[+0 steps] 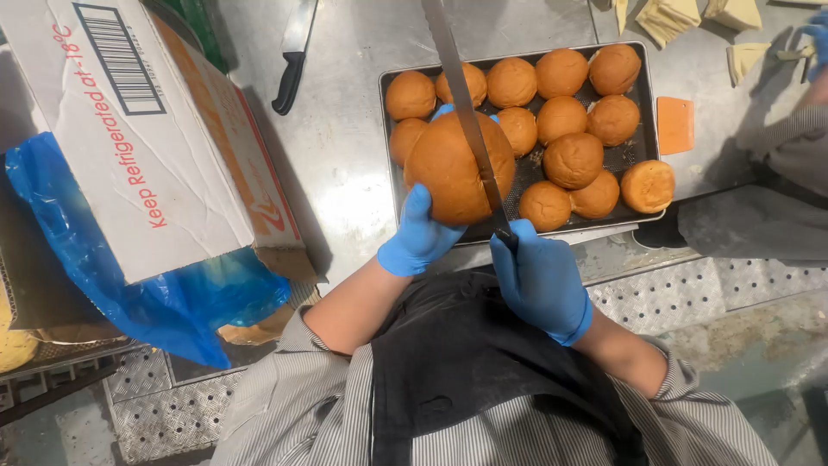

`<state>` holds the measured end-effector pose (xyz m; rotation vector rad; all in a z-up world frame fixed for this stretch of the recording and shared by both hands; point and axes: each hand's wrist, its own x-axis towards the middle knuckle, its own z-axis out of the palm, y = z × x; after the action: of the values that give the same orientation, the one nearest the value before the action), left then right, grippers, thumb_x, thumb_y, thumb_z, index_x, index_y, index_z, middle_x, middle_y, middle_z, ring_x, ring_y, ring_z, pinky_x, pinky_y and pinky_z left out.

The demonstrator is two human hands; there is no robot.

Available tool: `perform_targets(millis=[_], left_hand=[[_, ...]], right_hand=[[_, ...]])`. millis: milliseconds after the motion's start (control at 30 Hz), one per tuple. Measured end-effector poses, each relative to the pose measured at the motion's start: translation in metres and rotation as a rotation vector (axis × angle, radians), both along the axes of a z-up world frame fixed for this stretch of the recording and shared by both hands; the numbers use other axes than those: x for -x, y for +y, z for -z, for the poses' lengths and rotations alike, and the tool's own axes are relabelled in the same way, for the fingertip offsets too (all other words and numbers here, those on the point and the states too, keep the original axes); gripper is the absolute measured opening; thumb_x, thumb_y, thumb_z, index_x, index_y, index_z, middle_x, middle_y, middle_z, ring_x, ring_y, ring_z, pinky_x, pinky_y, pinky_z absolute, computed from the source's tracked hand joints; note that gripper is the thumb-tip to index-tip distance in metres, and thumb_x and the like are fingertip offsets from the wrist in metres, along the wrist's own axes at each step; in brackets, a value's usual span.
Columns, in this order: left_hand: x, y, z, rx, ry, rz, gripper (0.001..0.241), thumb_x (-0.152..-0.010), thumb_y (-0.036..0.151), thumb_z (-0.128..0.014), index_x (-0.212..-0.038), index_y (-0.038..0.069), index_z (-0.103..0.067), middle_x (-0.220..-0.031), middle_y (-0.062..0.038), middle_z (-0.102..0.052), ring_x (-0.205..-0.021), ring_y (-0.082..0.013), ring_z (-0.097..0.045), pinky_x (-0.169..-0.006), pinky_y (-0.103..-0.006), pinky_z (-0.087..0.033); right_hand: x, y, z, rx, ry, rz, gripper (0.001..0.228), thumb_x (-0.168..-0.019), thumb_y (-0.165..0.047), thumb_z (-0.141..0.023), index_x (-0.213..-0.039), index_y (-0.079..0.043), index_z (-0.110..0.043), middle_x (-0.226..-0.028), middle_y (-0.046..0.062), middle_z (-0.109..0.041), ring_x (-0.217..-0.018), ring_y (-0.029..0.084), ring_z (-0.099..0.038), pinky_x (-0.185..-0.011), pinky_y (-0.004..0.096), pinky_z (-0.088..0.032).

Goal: Cutting burger buns on a tray using a bread knife.

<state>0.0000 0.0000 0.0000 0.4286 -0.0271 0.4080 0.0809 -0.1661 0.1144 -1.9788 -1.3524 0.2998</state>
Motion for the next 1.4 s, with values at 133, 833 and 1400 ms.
perform_targets(millis=[133, 833, 1400], left_hand=[[0.0, 0.027, -0.003, 0.241, -0.007, -0.083, 0.097, -0.095, 0.063, -0.069, -0.165, 0.011, -0.027, -0.162, -0.01, -0.041, -0.15, -0.0329, -0.039, -0.127, -0.0525, -0.031], [0.034, 0.023, -0.009, 0.077, 0.055, -0.005, 0.087, -0.098, 0.063, -0.048, -0.165, 0.02, -0.015, -0.169, -0.005, -0.025, -0.155, -0.0298, -0.03, -0.129, -0.0526, -0.026], [0.025, 0.037, -0.031, 0.244, -0.013, 0.003, 0.086, -0.102, 0.067, -0.046, -0.166, 0.014, -0.026, -0.168, -0.011, -0.034, -0.154, -0.0344, -0.036, -0.131, -0.0561, -0.028]], right_hand=[[0.005, -0.003, 0.01, -0.027, -0.133, -0.043, 0.015, -0.095, -0.011, -0.067, -0.102, -0.003, -0.056, -0.062, 0.017, -0.061, -0.053, 0.039, -0.06, -0.047, 0.047, -0.043], [-0.019, -0.015, 0.006, 0.219, 0.608, -0.159, 0.015, -0.098, -0.019, -0.06, -0.096, -0.006, -0.064, -0.06, 0.012, -0.065, -0.051, 0.034, -0.061, -0.049, 0.042, -0.05], [0.0, -0.014, -0.02, 0.053, -0.118, -0.059, 0.014, -0.093, -0.011, -0.069, -0.099, -0.001, -0.062, -0.067, 0.014, -0.066, -0.055, 0.036, -0.063, -0.051, 0.044, -0.046]])
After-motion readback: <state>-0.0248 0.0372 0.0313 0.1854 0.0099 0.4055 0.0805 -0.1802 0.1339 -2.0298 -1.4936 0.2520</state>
